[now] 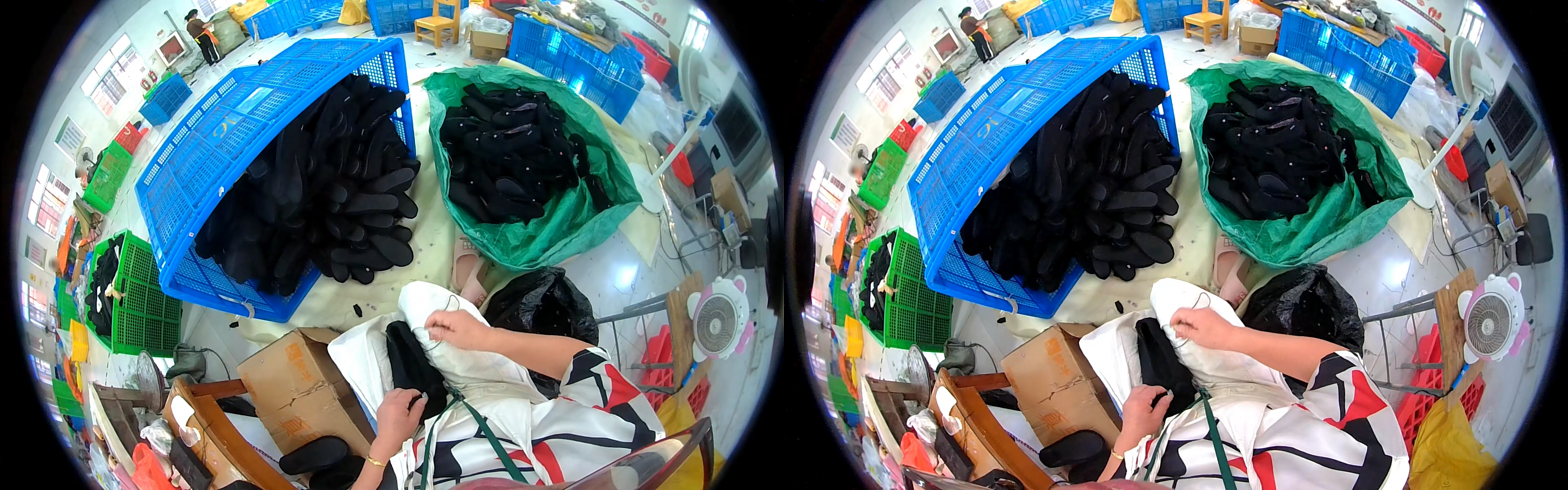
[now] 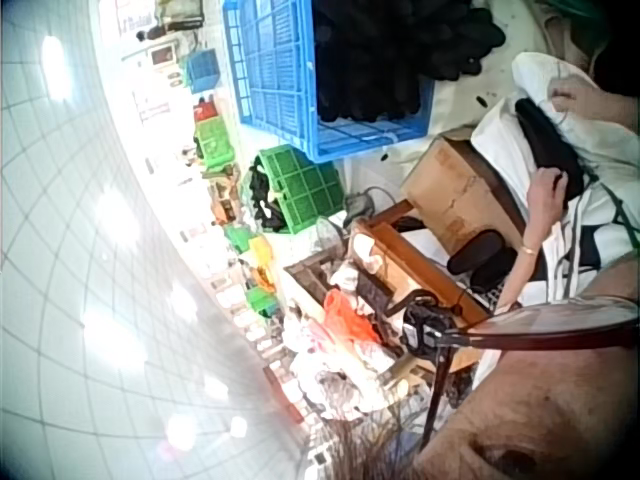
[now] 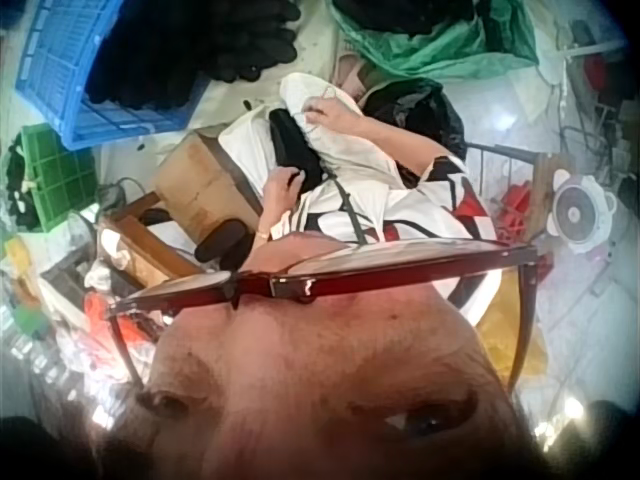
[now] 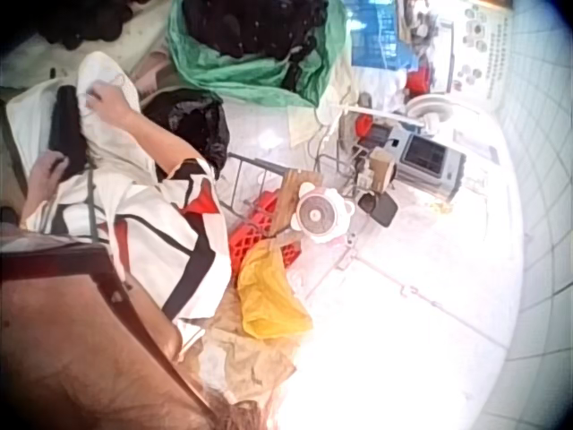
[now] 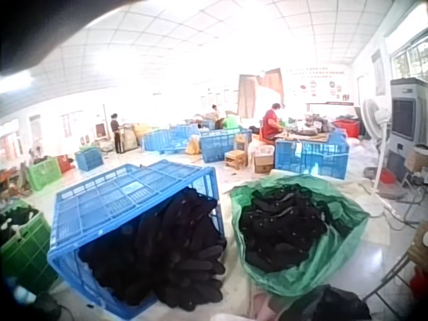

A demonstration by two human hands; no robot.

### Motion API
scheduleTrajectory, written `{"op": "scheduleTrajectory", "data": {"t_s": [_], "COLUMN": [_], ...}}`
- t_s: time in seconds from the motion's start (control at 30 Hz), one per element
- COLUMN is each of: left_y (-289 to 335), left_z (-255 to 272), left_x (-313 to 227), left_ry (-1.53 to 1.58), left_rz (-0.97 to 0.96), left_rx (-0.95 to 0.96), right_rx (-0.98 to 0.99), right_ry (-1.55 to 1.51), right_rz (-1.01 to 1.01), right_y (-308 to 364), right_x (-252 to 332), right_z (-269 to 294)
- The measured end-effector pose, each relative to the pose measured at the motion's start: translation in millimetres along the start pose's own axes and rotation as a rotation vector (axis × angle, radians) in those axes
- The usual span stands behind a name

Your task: The person sits on the floor and hand-sews black slipper uppers using a needle and thread. They repeatedly pick up slippers from a nearby blue crate, stitch the edges, and place the finished items into a green bag.

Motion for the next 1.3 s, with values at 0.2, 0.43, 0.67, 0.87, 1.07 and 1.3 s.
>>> {"op": "scheduleTrajectory", "data": {"t_s": [0.2, 0.43, 0.67, 0.87, 1.07, 1.3], "left_y": [1, 3, 5, 6, 5, 12], "left_z": [2, -5, -1, -5, -5, -7], "left_x": [0, 17, 7, 12, 14, 16], "left_ry": [-0.054, -0.079, -0.057, -0.049, -0.088, -0.066], "left_rz": [-0.009, 0.024, 0.003, -0.053, -0.085, -0.042], "left_rx": [-0.018, -0.016, -0.110, -0.140, -0.147, -0.167], "right_rx": [0.192, 0.338, 0.391, 0.363, 0.372, 0.371], "right_ry": [0.021, 0.050, 0.095, 0.259, 0.300, 0.423], "right_rz": [-0.045, -0.034, -0.142, 0.027, 0.038, 0.167], "right_y": [0, 7, 28, 39, 47, 58], "right_x": [6, 3, 26, 18, 19, 23], "right_z": [-30, -58, -51, -58, -59, -61]}}
Point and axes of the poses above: each hand's wrist, its own y-axis away from the middle knuckle, its own z-axis out of the back of the hand, x = y × z, the point moved 3 cm from there along -y, towards the middle knuckle, and after that the axes turned 8 degrees about y, right-handed, at the moved point
